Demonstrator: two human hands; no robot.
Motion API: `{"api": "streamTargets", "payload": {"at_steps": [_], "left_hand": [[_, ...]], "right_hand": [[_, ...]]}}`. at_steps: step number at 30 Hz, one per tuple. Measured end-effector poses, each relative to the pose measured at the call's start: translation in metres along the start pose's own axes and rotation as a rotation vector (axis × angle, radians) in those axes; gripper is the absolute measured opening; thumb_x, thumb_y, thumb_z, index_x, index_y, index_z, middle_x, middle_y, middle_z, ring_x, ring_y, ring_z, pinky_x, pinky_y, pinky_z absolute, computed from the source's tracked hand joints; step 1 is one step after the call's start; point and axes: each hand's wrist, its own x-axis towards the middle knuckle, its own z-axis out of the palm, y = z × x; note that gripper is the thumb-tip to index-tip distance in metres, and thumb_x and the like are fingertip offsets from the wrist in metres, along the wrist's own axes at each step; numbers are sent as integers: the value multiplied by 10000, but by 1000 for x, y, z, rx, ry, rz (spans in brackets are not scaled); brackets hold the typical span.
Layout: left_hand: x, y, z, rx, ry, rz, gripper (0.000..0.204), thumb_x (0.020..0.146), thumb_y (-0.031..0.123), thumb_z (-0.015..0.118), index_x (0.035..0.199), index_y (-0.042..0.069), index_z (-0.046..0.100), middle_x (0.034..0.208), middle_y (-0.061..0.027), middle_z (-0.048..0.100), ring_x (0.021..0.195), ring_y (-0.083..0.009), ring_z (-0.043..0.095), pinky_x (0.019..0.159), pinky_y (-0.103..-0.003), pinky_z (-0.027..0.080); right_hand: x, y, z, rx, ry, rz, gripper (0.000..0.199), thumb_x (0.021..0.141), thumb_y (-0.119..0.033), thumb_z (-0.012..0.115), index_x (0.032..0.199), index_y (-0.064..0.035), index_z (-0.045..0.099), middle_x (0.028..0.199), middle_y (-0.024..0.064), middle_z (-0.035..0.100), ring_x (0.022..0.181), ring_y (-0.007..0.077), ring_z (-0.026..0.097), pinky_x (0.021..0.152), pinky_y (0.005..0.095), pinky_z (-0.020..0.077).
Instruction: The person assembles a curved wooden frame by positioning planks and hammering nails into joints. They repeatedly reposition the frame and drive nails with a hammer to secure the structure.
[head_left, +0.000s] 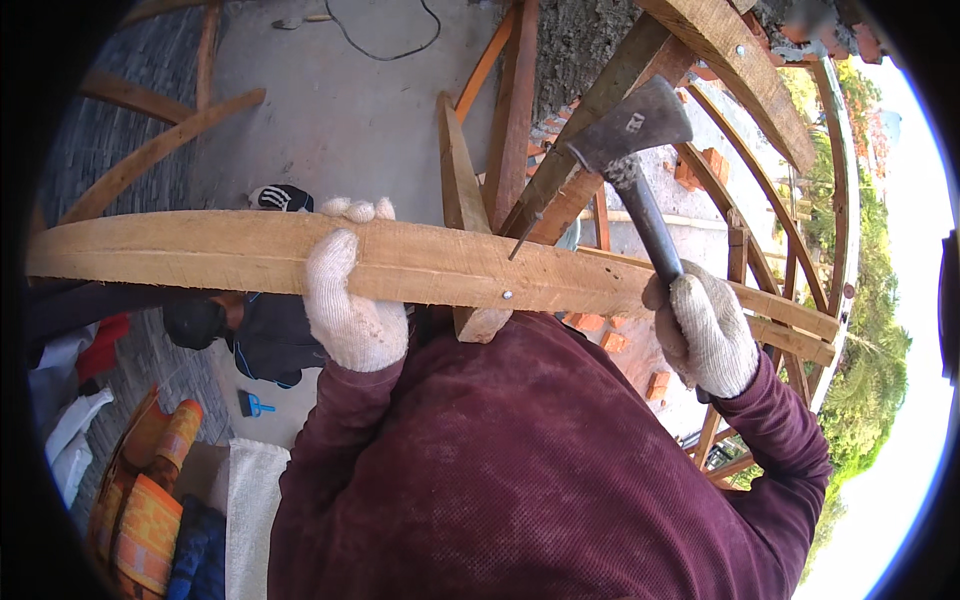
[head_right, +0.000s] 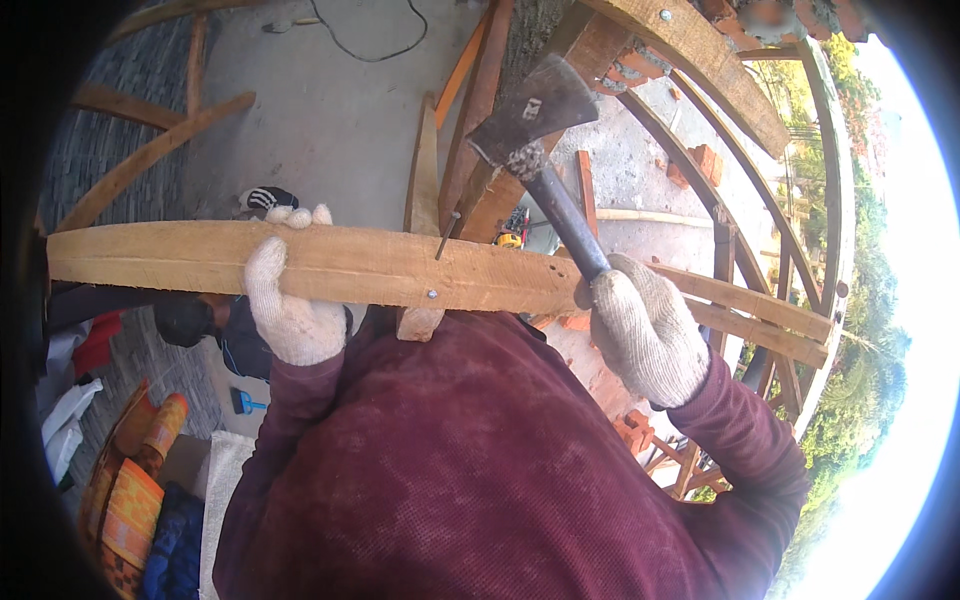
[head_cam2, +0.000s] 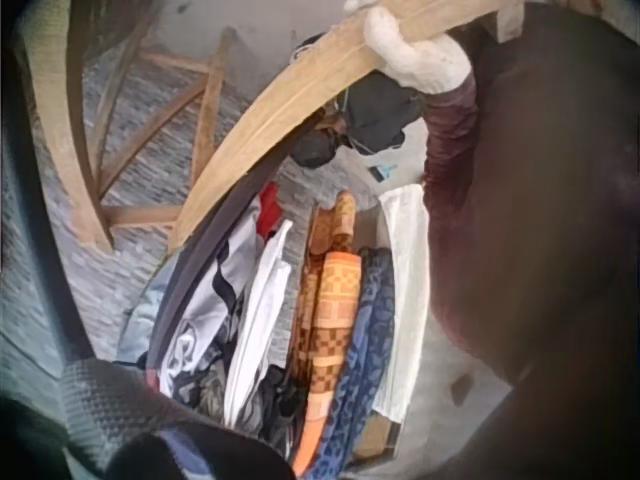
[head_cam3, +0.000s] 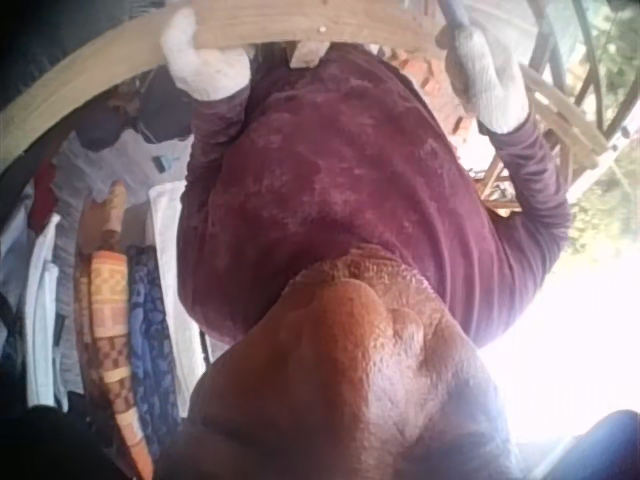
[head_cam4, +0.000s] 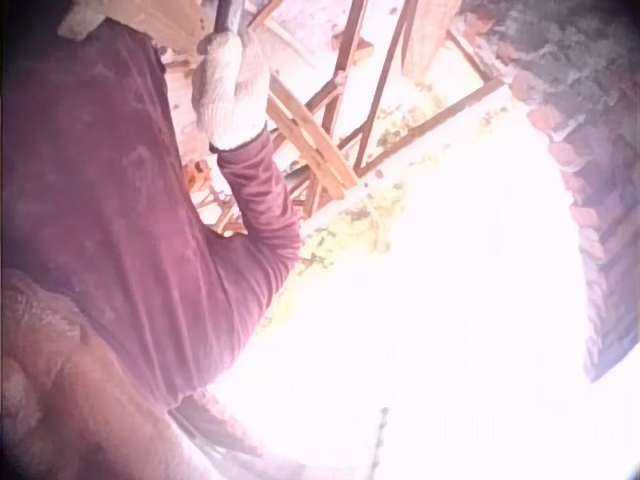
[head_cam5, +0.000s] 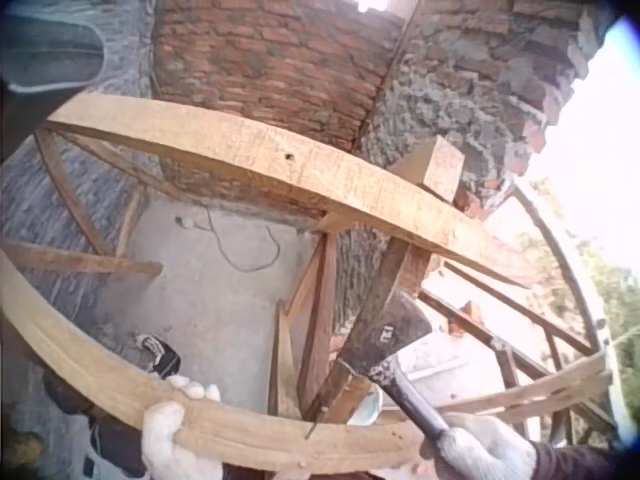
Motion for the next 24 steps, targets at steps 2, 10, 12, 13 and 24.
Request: {"api": "streamTargets", "payload": {"at_steps": [2,10,12,13,24], "left_hand": [[2,-1,-7,-19,-5,-6,340,902,137,574,1211,5,526,1100,-104,563,1099,-225,573,1130,-466,412],[2,-3,-2,-8,-18,-12,335,893,129,578,1205,16,529,1077,-102,572,1098,-228,565,1130,-456,401],[0,-4,0,-16,-19,-4,337,889,120,579,1207,20,527,1072,-101,574,1105,-228,562,1132,-454,396],[0,-6,-1,-30,-30,-17,338,885,112,579,1206,20,525,1074,-102,573,1108,-226,560,1135,-456,391],[2,-9,-8,-58,41,-16,380,847,57,586,1216,8,513,1112,-113,564,1069,-224,584,1083,-478,463]], "right_hand": [[6,8,-5,-233,-115,3,532,1036,-539,434,993,-23,559,554,-25,478,398,73,441,378,233,360],[0,-59,-40,624,307,-739,421,1077,-440,393,1055,-39,518,551,-41,359,353,67,362,276,202,344],[5,-66,-34,628,448,-755,410,1081,-428,381,1041,-47,524,567,-40,379,357,73,360,272,219,344],[10,-48,-34,635,328,-740,430,1075,-449,384,1040,-47,533,576,-42,386,368,76,372,276,224,346],[-7,9,-24,142,60,7,526,992,-547,550,975,-22,577,599,-38,495,483,57,469,433,217,377]]}}
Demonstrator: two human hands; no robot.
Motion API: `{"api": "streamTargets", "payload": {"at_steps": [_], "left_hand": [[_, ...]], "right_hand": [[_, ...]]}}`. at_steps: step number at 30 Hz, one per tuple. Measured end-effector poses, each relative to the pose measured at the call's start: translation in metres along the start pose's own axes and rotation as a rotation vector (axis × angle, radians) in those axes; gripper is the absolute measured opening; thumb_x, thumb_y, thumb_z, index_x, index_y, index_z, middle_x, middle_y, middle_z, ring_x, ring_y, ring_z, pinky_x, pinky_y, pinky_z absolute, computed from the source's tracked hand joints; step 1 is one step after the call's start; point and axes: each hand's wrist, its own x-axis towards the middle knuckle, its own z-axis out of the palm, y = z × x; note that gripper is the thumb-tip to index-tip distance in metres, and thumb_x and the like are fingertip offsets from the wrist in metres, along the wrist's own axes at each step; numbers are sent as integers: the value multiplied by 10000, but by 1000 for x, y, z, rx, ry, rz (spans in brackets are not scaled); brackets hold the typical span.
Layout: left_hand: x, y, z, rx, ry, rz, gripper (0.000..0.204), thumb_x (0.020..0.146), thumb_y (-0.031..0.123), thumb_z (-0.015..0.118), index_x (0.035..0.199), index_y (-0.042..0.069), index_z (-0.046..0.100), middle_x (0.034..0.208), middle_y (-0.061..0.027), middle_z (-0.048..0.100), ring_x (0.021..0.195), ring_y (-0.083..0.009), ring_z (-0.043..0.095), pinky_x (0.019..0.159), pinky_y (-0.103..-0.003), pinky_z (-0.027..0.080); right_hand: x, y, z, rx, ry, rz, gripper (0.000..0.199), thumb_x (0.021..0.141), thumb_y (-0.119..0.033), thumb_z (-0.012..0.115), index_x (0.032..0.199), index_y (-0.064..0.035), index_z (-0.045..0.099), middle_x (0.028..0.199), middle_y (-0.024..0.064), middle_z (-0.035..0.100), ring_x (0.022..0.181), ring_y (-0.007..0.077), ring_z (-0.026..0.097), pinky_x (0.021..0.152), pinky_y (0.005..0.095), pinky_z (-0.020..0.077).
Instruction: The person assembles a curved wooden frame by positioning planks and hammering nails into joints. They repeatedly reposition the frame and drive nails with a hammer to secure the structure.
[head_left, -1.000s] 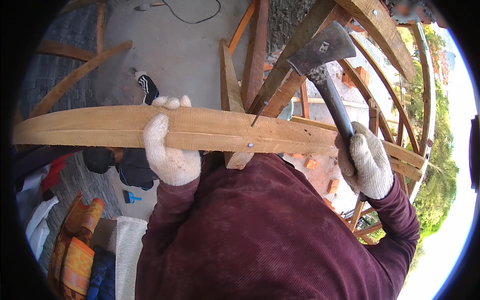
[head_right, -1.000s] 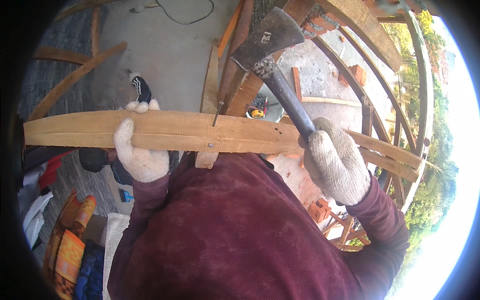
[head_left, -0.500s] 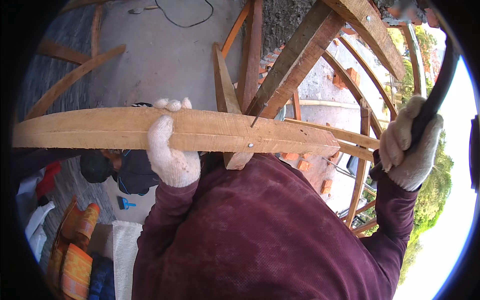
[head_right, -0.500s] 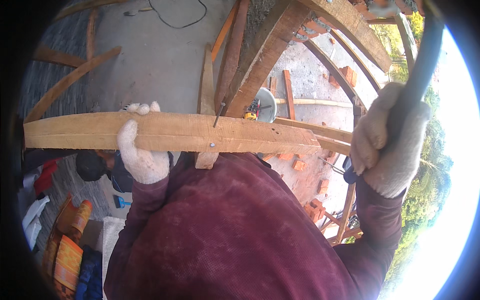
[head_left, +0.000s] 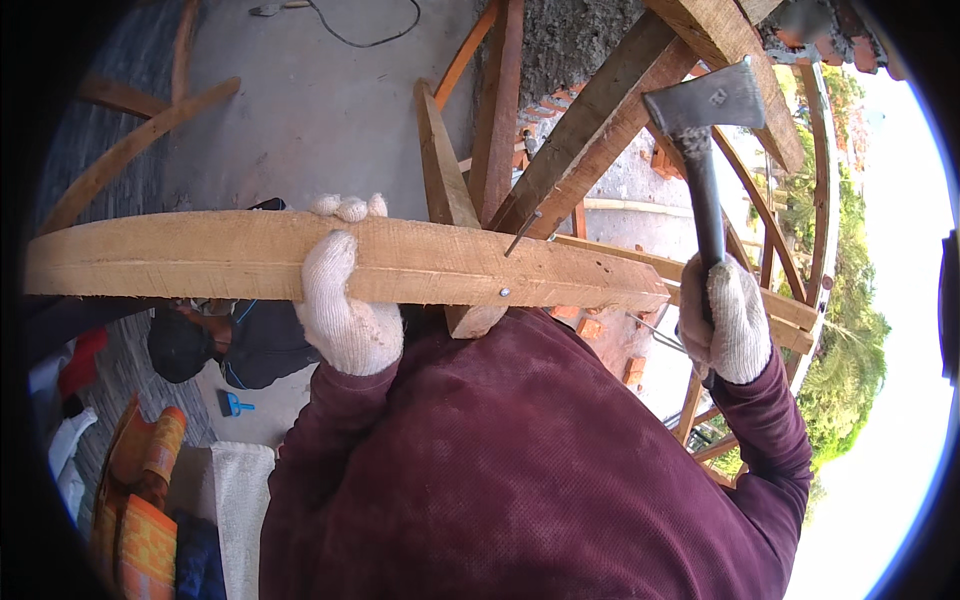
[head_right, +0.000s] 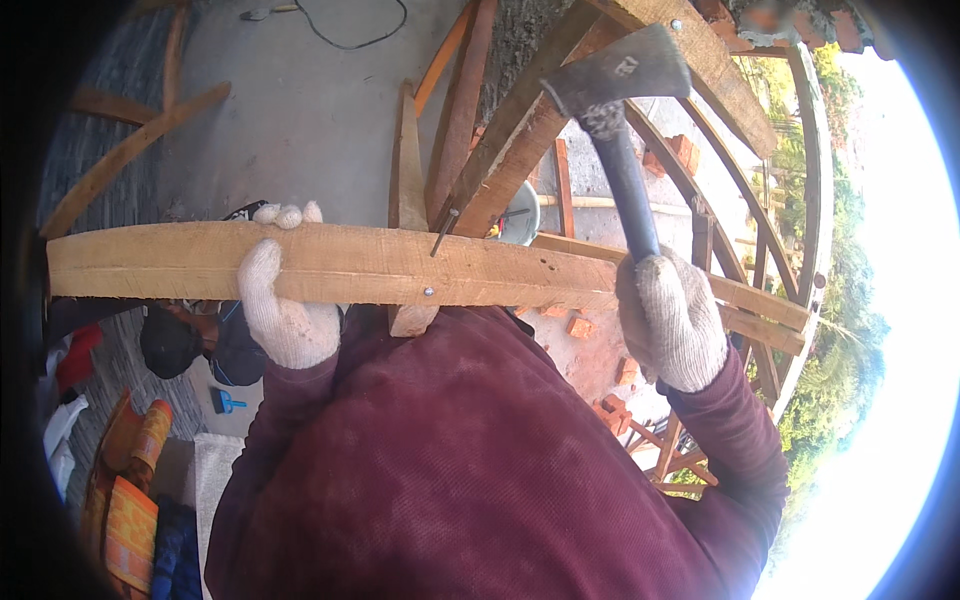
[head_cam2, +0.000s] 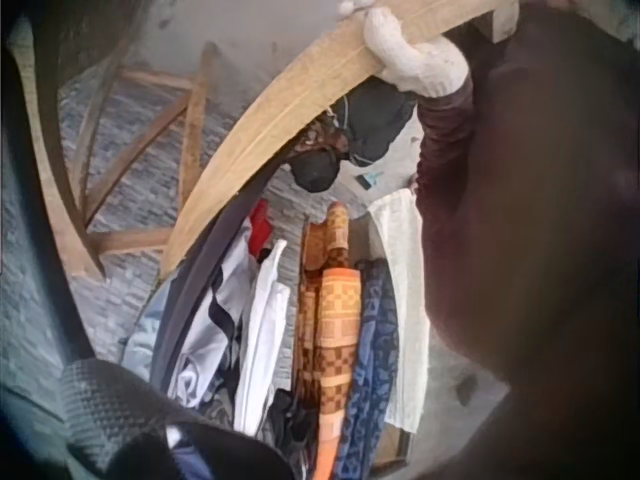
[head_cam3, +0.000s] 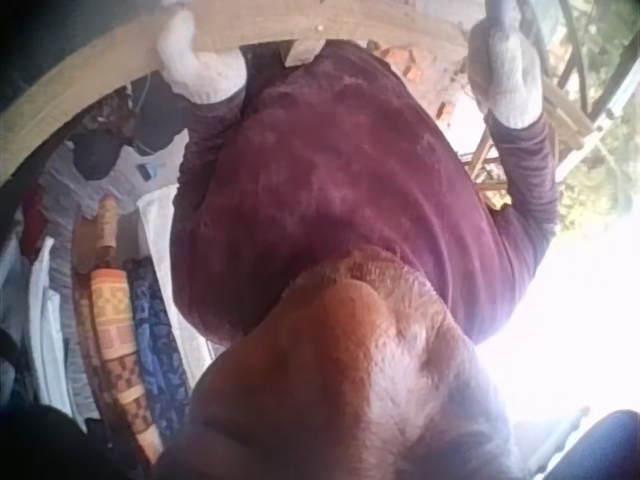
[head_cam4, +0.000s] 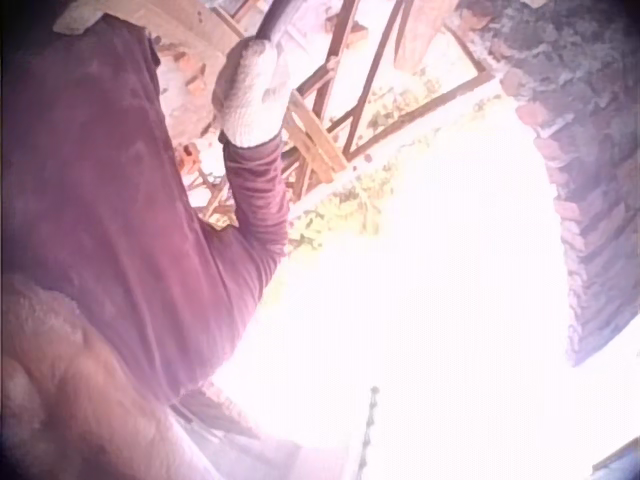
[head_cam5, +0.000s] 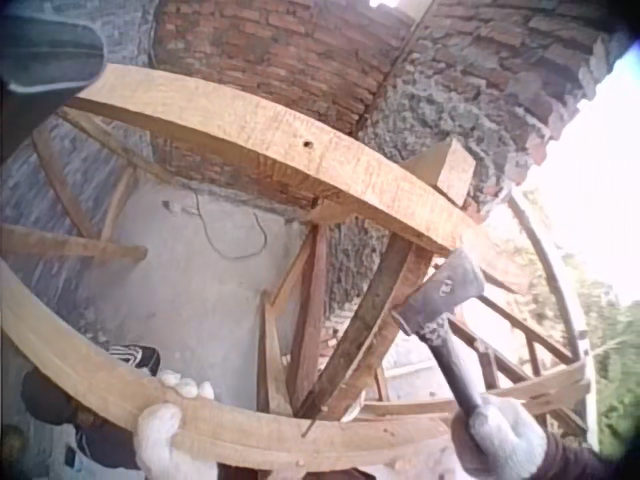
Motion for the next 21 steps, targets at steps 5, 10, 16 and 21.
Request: {"api": "streamTargets", "payload": {"at_steps": [5,10,16,21], "left_hand": [[-3,1,-2,15,32,-5,383,850,62,590,1222,21,511,1117,-109,565,1074,-225,580,1088,-479,453],[-1,4,-6,3,-70,-10,391,858,70,585,1239,41,502,1120,-97,560,1091,-223,570,1104,-485,430],[-7,8,-4,13,-46,1,373,878,73,569,1240,79,481,1120,-77,538,1102,-213,553,1122,-483,395],[-4,-2,-1,-27,3,31,423,850,41,579,1262,32,487,1126,-97,558,1089,-215,582,1101,-474,442]], "right_hand": [[-4,-6,7,-366,-139,-46,565,1008,-550,503,928,1,600,617,0,534,521,112,494,485,277,423],[-9,-89,-34,499,76,-852,387,1068,-450,430,1040,-68,487,514,-28,360,337,77,381,263,220,360],[-12,29,20,-537,-195,-16,515,1030,-521,468,944,-25,576,581,8,517,397,103,454,363,274,399],[-6,15,1,145,75,-49,423,1008,-467,566,886,-63,548,549,-17,489,374,72,435,337,203,333]]}}
